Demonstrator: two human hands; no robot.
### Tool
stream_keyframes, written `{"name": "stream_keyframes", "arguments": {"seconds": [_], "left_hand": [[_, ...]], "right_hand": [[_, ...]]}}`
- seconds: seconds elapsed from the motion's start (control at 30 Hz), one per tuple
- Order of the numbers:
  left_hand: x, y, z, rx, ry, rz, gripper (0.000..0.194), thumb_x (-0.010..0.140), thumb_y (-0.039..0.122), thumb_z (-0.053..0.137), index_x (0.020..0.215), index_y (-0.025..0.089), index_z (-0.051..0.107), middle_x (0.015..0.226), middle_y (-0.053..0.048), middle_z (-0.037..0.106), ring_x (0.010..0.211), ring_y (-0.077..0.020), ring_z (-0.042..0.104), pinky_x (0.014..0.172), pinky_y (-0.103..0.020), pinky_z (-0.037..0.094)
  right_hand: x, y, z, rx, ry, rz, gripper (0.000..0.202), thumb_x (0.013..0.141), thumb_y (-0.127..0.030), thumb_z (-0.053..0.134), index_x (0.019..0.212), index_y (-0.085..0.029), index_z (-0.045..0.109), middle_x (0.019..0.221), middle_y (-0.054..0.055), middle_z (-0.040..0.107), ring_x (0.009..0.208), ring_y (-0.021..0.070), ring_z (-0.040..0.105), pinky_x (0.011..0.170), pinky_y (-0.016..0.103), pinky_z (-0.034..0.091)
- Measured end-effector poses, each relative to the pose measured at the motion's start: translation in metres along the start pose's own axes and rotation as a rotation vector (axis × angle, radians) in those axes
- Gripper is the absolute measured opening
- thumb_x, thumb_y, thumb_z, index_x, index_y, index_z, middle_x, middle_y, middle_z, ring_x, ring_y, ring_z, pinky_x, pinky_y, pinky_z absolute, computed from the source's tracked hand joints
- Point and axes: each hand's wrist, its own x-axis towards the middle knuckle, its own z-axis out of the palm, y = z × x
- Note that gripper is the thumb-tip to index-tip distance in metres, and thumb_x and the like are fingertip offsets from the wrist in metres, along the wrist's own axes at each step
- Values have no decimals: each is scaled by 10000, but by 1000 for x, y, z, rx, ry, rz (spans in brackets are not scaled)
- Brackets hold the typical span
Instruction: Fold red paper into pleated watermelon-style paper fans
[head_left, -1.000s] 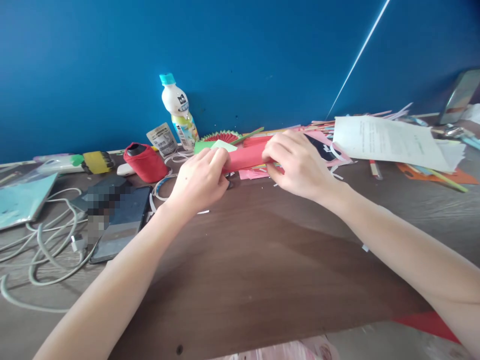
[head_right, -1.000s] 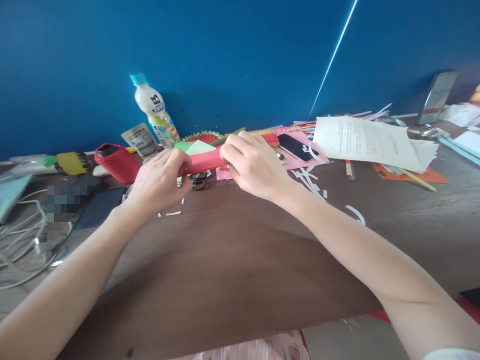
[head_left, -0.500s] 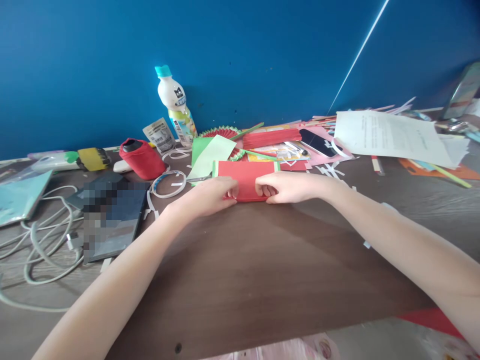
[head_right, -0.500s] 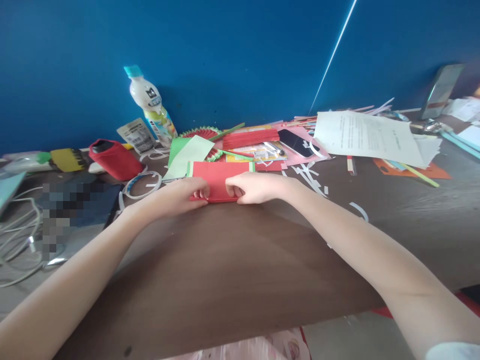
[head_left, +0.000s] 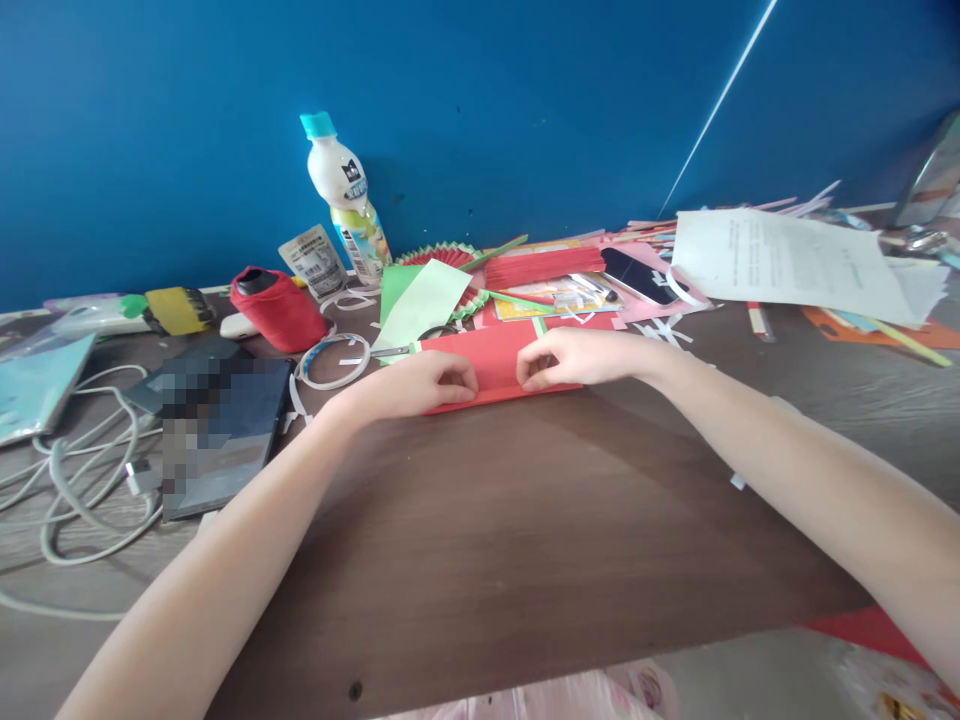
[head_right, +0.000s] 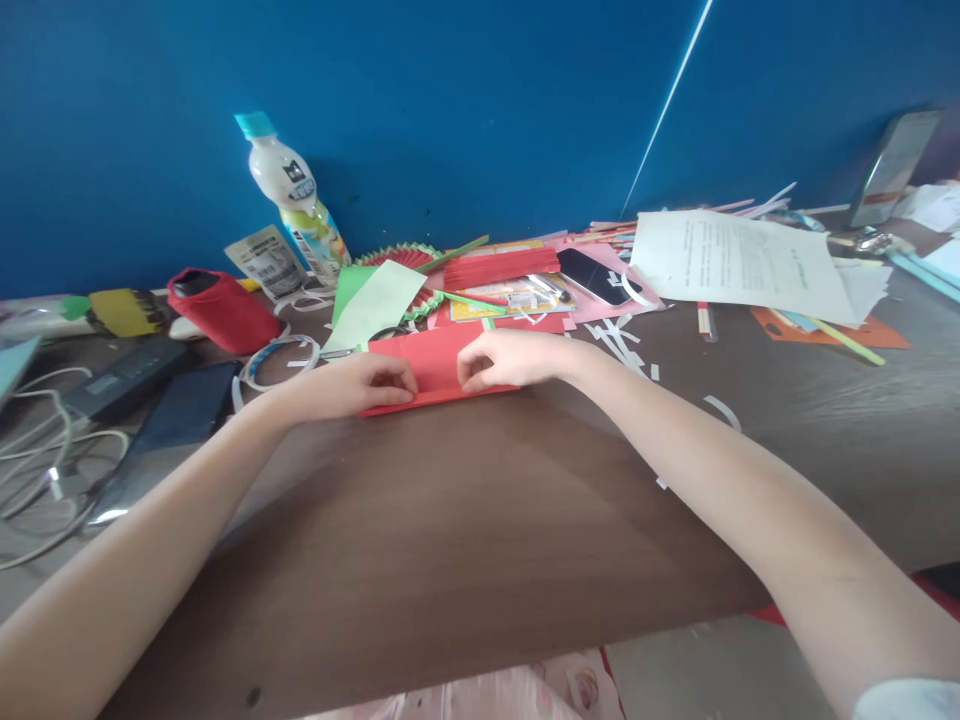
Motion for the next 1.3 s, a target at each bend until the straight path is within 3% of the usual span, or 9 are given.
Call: {"name": "stream_keyframes", "arguments": {"seconds": [0.47,1.3], "left_hand": [[0,0,0,-52,3,-19,189,715,362,541,754,185,594,656,34,561,548,-89,454,500,-198,341],[1,3,3,4,-20,8,177,728,353,521,744,179,547,667,24,542,574,-101,456,522,-208,331]], "right_hand": [[4,5,2,66,26,-48,138,741,-319,564,739,-182,567,733,6,562,629,114,455,563,246,332],[6,9,5,74,61,-71,171,703,-341,609,743,-181,565,806,13,507,665,115,436,587,252,356]]}}
